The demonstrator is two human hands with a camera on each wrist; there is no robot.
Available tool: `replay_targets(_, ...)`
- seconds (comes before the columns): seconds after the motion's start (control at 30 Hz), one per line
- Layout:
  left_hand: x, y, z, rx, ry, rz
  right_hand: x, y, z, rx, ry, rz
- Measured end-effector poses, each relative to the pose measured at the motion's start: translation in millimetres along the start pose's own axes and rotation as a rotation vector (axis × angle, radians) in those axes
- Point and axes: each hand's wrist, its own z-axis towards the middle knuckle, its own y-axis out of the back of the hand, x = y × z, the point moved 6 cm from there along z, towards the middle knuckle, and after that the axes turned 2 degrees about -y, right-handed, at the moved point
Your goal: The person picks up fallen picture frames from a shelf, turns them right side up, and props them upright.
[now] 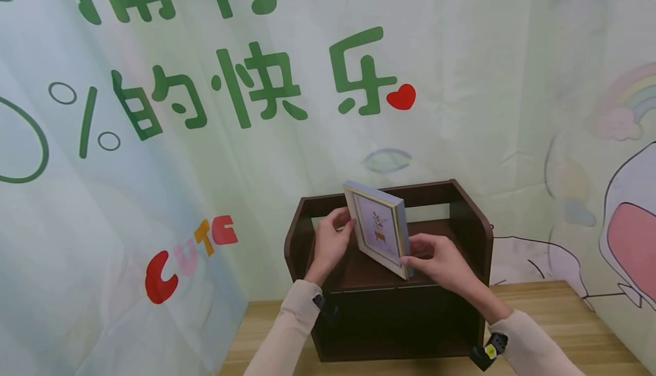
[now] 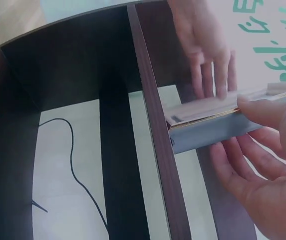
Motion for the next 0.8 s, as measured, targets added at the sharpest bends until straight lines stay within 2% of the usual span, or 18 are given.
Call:
replay_targets(0.23,2.2,-5.4,7.5,0.041,-0.012,-0.022,5.3,-10.4,3.5,-0.009,-0.009,0.022)
replay_targets(0.5,4.2,-13.5,14.4,0.083,0.012,-0.021,8.0,-19.4,5.0,-0.026,-0.015,0.062)
replay_targets(0.8,5.6,-21.8,21.4,0.135,0.016,-0.054,13.8,-28.9,5.4,-0.042,-0.022,0.034)
